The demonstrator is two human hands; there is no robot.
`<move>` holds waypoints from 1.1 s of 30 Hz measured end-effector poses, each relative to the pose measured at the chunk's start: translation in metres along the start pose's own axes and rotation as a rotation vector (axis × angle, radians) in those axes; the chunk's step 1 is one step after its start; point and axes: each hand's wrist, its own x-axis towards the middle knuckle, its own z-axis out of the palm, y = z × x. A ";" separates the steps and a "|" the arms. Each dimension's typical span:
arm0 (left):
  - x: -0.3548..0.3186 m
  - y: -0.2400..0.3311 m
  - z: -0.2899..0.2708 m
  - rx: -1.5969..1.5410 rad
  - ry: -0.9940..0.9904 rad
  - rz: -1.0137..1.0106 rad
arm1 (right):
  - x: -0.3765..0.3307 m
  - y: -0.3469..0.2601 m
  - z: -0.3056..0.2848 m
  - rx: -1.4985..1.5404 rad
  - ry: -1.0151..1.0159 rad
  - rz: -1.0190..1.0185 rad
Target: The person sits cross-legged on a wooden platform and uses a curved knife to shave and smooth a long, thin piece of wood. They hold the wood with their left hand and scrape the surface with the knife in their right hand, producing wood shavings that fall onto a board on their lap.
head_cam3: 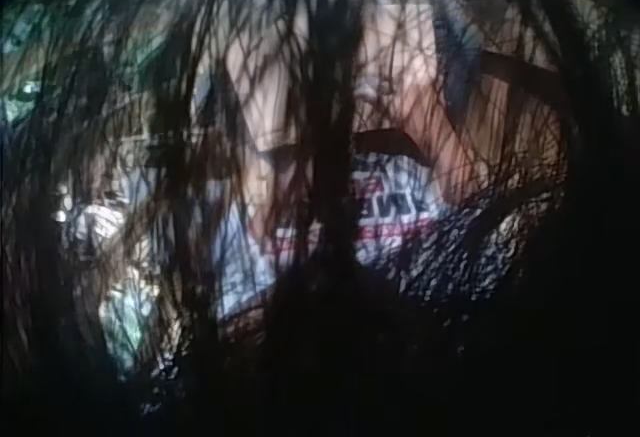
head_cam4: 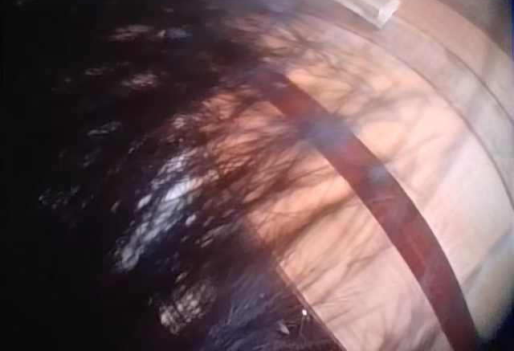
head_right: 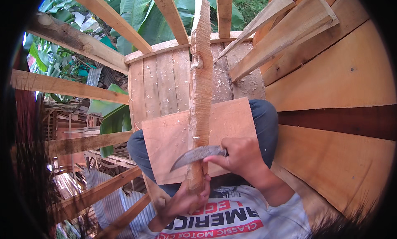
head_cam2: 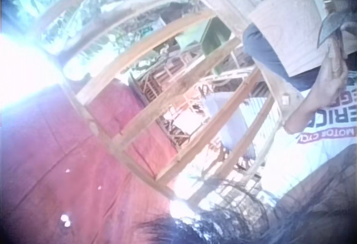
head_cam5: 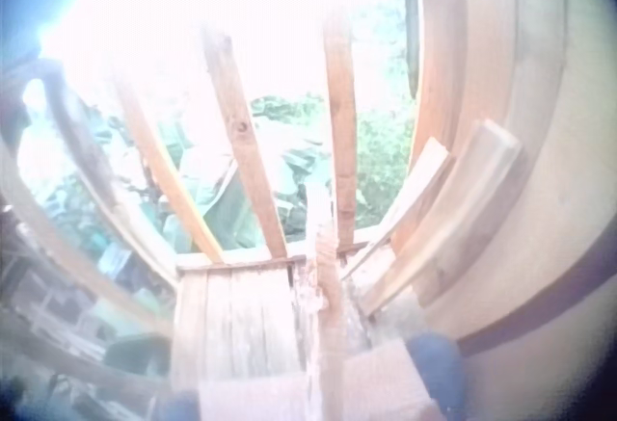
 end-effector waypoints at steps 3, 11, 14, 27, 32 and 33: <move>0.007 -0.005 -0.007 -0.120 -0.005 0.014 | 0.010 0.011 -0.005 -0.128 -0.016 0.176; -0.003 -0.004 -0.009 0.045 -0.021 0.037 | 0.024 0.019 -0.014 0.013 0.073 0.278; -0.005 -0.007 -0.012 -0.093 -0.070 0.071 | 0.005 -0.004 -0.014 0.027 -0.095 -0.053; 0.010 -0.011 -0.012 -0.117 -0.080 -0.032 | 0.017 0.025 -0.018 -0.040 0.074 0.372; 0.006 0.008 -0.006 0.063 -0.094 -0.049 | 0.005 0.015 -0.017 -0.107 -0.034 0.111; 0.014 0.001 -0.008 0.014 -0.105 -0.029 | 0.009 0.021 -0.015 -0.182 -0.006 0.149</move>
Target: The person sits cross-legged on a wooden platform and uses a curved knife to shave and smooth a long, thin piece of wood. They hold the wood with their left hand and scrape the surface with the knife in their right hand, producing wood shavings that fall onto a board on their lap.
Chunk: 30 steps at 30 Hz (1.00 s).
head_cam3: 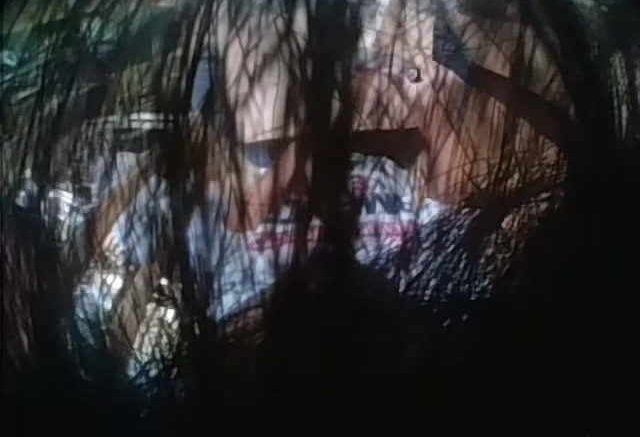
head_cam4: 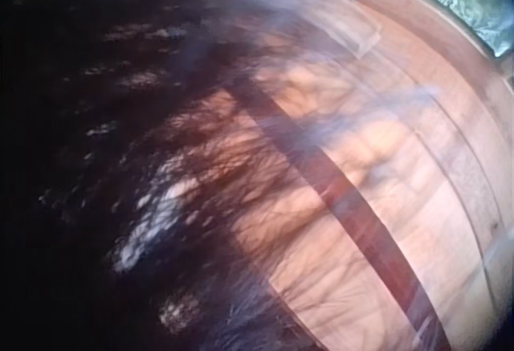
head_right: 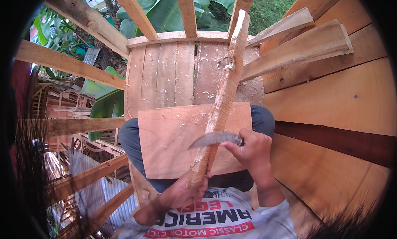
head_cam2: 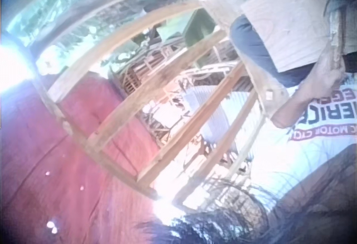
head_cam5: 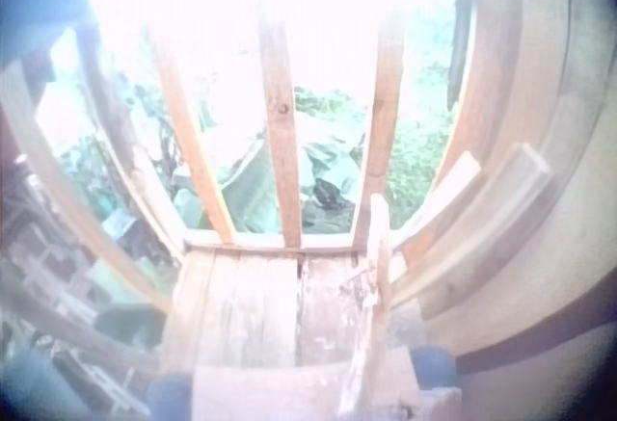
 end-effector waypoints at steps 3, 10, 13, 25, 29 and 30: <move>0.000 0.000 0.005 0.120 -0.013 0.009 | -0.001 0.007 0.003 0.219 0.047 0.186; -0.001 -0.009 -0.001 0.081 0.014 0.031 | -0.003 0.014 0.008 0.213 -0.004 0.181; 0.000 -0.004 -0.003 0.316 0.129 0.108 | -0.011 0.004 0.004 0.360 -0.096 -0.006; -0.007 -0.004 0.003 0.574 0.273 0.108 | -0.007 0.033 0.014 0.057 0.051 0.112; -0.006 -0.001 0.000 0.486 0.235 0.074 | -0.013 0.031 0.013 0.195 0.039 0.204; -0.006 0.001 0.000 0.491 0.231 0.073 | -0.016 0.024 0.012 0.257 0.026 0.231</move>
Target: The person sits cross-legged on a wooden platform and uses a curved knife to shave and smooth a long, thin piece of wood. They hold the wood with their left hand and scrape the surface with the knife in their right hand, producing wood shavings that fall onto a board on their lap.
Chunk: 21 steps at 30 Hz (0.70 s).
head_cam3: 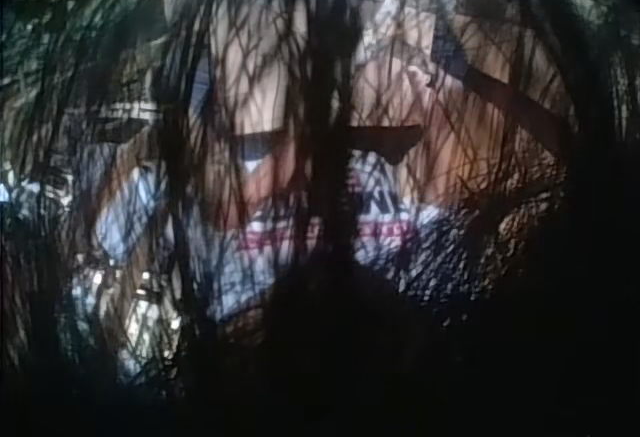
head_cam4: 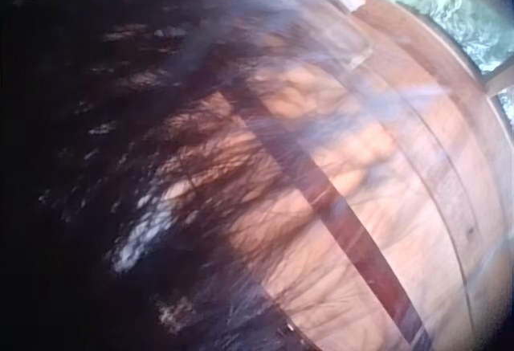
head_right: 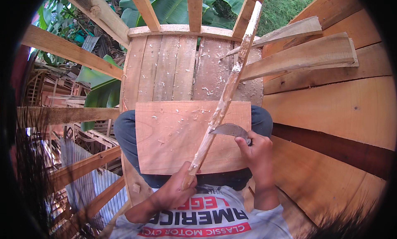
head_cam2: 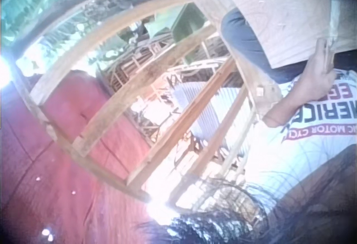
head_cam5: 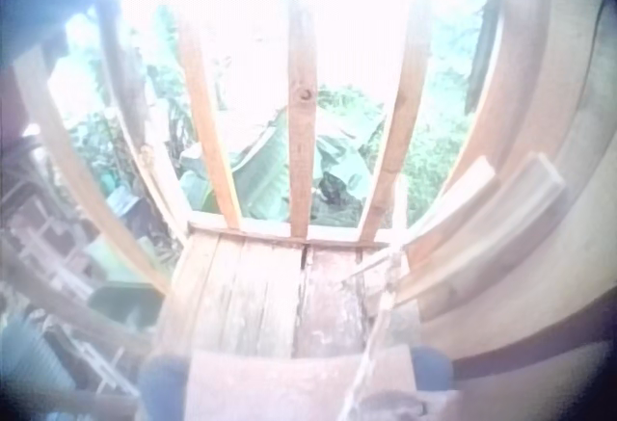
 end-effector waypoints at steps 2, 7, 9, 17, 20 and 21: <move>0.000 0.002 -0.001 0.008 -0.015 -0.002 | -0.013 -0.012 -0.002 0.031 -0.122 -0.104; 0.006 -0.006 0.004 0.022 -0.011 0.057 | -0.012 -0.016 0.010 -0.112 -0.156 -0.229; 0.005 -0.005 0.006 0.006 -0.015 0.016 | 0.004 -0.005 0.010 -0.115 -0.050 -0.213; 0.000 -0.008 0.003 -0.100 -0.156 0.059 | 0.011 0.030 -0.005 0.179 0.129 -0.010; 0.009 -0.013 0.004 -0.269 -0.150 -0.032 | -0.010 0.001 0.006 0.053 -0.077 -0.170; 0.009 -0.013 0.005 -0.227 -0.153 -0.021 | -0.010 -0.005 0.010 0.041 -0.080 -0.206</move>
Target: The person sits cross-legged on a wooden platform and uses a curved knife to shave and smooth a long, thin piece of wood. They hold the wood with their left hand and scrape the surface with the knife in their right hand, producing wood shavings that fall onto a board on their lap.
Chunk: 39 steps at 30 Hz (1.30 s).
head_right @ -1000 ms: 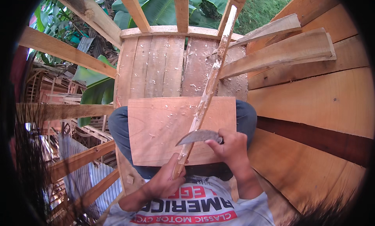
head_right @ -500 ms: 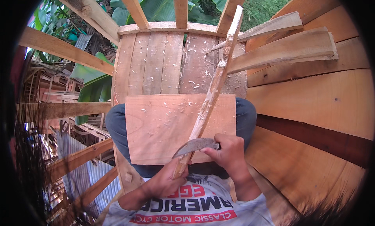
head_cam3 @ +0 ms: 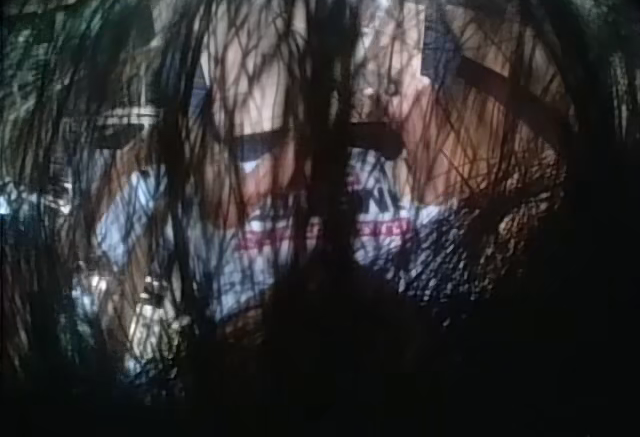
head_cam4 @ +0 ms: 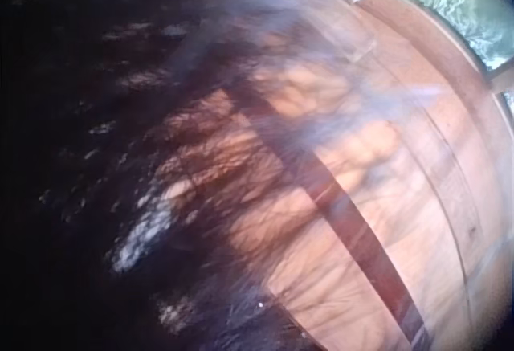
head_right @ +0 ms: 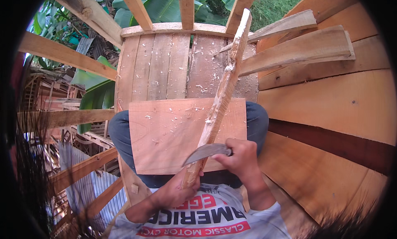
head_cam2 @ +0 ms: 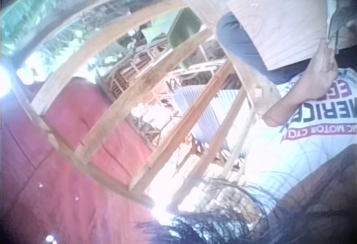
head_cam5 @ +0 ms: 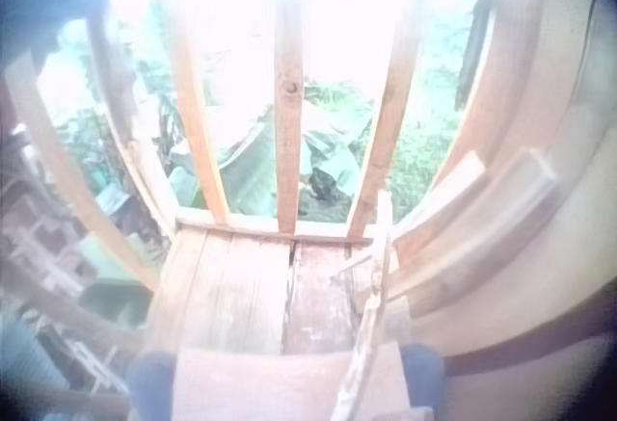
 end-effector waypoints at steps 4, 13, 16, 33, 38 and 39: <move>-0.004 -0.001 0.006 0.025 -0.022 -0.025 | 0.023 0.015 0.000 -0.080 0.076 -0.005; -0.003 -0.004 -0.006 -0.302 -0.087 -0.097 | 0.002 -0.010 0.019 0.019 -0.071 0.007; -0.007 -0.004 -0.004 -0.182 -0.020 -0.050 | 0.006 -0.016 0.018 -0.055 -0.101 0.028; -0.017 -0.005 0.004 -0.005 -0.129 -0.010 | 0.048 0.069 -0.029 -0.004 0.390 0.449; -0.014 -0.002 0.003 -0.377 -0.209 -0.146 | 0.037 -0.005 -0.050 0.182 0.264 0.160; -0.006 -0.011 0.000 -0.540 -0.174 -0.100 | 0.034 -0.007 -0.038 0.108 0.187 0.095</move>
